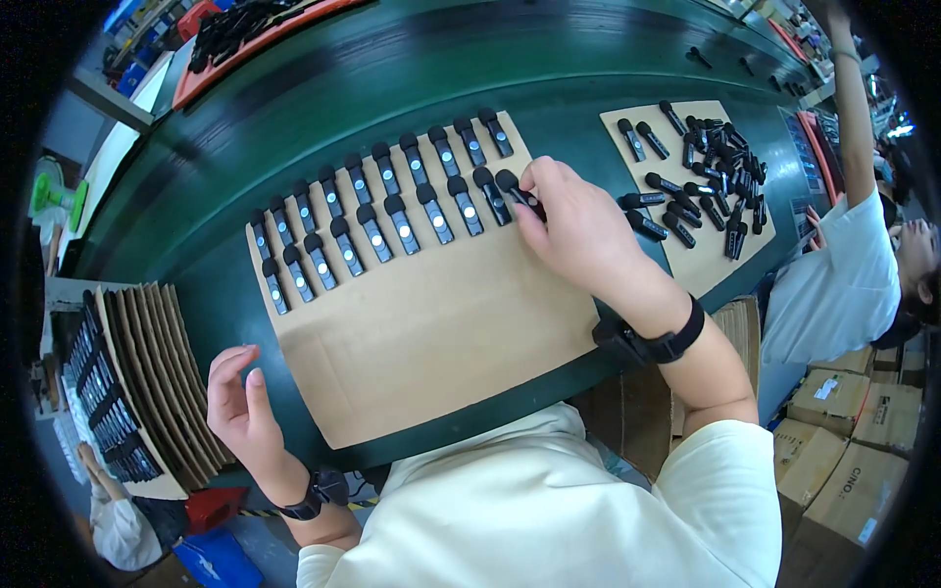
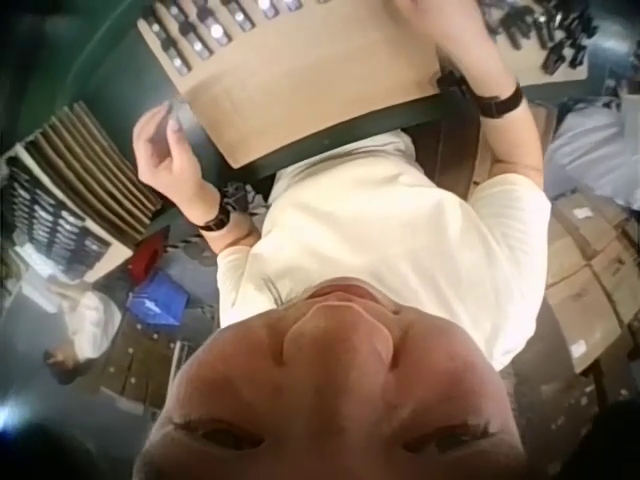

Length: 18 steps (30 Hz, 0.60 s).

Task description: The person picks up a microphone from a pile, aligns it with another, and presses them together to check the connection. After inspecting the devices, they place the microphones onto a cardboard sheet and repeat the process.

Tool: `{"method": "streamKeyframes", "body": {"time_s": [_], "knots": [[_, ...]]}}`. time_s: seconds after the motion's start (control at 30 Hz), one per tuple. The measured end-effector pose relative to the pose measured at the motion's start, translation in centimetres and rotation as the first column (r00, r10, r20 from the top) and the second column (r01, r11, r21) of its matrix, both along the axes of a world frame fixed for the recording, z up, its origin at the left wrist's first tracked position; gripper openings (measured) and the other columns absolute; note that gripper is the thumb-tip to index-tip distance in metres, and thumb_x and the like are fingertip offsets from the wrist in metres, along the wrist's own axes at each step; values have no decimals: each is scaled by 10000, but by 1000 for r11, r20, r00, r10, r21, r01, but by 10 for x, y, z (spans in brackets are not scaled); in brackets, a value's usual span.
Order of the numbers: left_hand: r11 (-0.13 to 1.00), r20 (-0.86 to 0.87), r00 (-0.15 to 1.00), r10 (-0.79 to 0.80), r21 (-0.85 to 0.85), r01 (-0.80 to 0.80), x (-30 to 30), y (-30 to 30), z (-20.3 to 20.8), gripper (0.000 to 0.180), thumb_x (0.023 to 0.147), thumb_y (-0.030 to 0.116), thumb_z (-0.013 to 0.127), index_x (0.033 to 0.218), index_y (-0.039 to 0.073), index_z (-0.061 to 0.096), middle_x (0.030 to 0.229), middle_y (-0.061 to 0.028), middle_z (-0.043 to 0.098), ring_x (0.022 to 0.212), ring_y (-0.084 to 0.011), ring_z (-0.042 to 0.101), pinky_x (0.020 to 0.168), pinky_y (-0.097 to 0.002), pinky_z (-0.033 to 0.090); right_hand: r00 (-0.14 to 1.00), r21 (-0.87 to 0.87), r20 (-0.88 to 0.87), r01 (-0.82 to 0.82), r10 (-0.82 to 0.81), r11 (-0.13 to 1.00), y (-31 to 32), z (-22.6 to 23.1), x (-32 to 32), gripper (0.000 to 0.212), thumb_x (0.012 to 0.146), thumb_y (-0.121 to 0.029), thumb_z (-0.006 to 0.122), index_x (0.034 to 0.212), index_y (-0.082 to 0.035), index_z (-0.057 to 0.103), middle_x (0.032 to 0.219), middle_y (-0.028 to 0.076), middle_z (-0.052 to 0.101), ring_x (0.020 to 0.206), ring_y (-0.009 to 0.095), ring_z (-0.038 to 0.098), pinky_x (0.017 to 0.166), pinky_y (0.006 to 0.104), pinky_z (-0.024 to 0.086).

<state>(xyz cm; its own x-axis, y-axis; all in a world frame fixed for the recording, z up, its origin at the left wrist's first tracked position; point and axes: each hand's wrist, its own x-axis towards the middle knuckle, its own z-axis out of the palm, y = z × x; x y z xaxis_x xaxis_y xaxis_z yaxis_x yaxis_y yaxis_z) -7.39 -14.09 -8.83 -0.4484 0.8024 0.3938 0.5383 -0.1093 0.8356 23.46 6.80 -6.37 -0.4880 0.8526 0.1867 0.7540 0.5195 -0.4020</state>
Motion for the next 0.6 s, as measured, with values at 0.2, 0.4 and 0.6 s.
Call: {"method": "streamKeyframes", "body": {"time_s": [0.2,0.4,0.6], "knots": [[998,38,997,64,-27,-63,-13,-9,-13,128,872,-28,611,998,-34,631,1028,-144,631,983,-241,601,897,-337,475,996,70,53,-69,65,995,15,-23,8,224,858,-100,653,989,-40,481,771,109,560,691,297,589,627,384,476],[996,55,996,69,-56,-66,-16,-13,-23,119,875,-24,611,993,-30,625,1038,-145,628,984,-241,599,899,-337,474,993,16,79,-87,85,996,18,-25,9,249,852,-106,664,990,-39,466,749,115,559,707,307,599,629,397,475],[995,61,996,70,-75,-66,-16,-9,-25,116,877,-27,606,992,-27,624,1035,-144,629,981,-239,599,898,-336,474,994,64,63,-90,86,994,29,-31,10,269,855,-124,677,999,-42,465,757,109,567,700,305,600,626,387,478]]}}
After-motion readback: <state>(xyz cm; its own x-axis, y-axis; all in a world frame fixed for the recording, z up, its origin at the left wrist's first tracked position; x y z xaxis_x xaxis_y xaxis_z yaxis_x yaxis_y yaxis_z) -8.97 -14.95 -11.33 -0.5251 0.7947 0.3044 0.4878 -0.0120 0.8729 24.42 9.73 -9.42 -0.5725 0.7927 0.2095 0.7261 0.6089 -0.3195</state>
